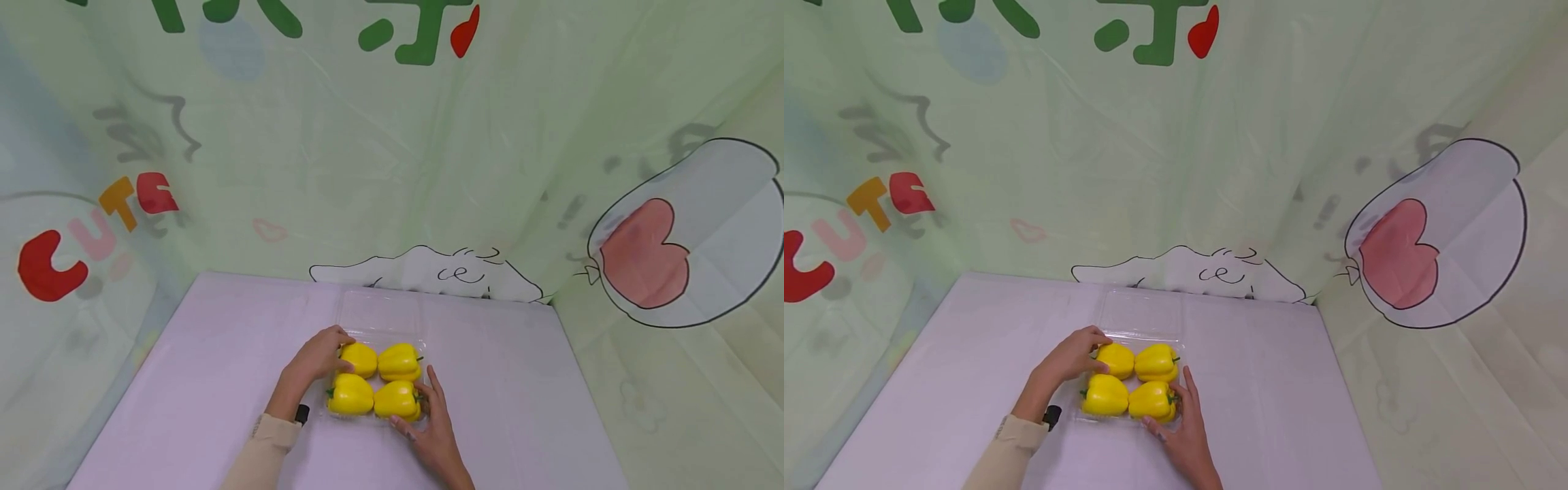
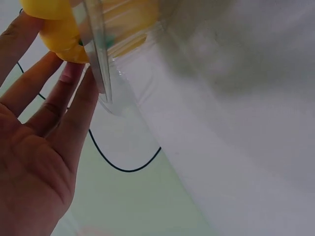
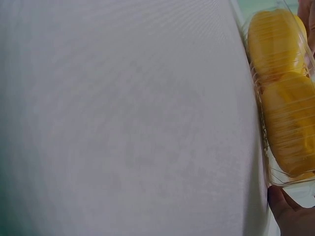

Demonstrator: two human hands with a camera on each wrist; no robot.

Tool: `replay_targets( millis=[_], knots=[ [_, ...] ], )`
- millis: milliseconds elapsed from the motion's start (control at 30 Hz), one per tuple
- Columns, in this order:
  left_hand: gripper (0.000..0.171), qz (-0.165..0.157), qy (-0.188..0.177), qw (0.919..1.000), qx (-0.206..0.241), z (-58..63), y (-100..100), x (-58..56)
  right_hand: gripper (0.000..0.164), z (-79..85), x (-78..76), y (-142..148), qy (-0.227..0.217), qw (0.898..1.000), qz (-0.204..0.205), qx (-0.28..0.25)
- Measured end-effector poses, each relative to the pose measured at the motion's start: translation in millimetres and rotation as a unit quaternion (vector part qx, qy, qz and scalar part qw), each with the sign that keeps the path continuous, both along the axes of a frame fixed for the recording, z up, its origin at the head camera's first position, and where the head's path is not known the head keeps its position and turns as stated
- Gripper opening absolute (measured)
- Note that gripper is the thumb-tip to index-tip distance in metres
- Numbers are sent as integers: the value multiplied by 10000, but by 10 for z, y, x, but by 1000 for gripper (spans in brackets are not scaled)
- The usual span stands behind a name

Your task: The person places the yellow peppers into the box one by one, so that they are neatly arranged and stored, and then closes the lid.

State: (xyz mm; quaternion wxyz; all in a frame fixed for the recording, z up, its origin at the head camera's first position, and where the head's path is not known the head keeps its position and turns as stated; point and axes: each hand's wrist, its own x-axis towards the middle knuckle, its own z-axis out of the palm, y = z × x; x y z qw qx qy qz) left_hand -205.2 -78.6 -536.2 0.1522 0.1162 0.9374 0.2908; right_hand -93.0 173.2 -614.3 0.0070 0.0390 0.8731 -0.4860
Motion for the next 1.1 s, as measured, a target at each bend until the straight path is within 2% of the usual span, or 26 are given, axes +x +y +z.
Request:
replay_targets(
  millis=[200, 333, 633, 767, 867, 1000, 1100],
  knots=[
    [55, -57, 125, 9999, -24, -22, 24, 3, 80, -7, -10, 31, 38, 10000, 27, -42],
    [56, -108, 201, 9997, 118, -89, -35, 23, 80, -4, -10, 15, -4, 10000, 4, -43],
    [58, 71, 267, 9972, 696, -239, -123, 70, 80, -9, 2, -4, -4, 10000, 14, -93],
    [56, 213, 360, 9918, 1205, -299, -165, 112, 80, -9, 0, -6, -18, 10000, 13, -68],
    [52, 380, 419, 9802, 1897, -377, -215, 165, 81, -6, -1, -4, -43, 10000, 34, -64],
    [44, 759, 467, 9545, 2846, -477, -278, 223, 81, 0, 4, 5, -16, 10000, 51, -70],
    [39, 1145, 653, 9367, 3244, -503, -304, 231, 82, -3, 7, 9, 23, 10000, 75, -54]
  ],
)
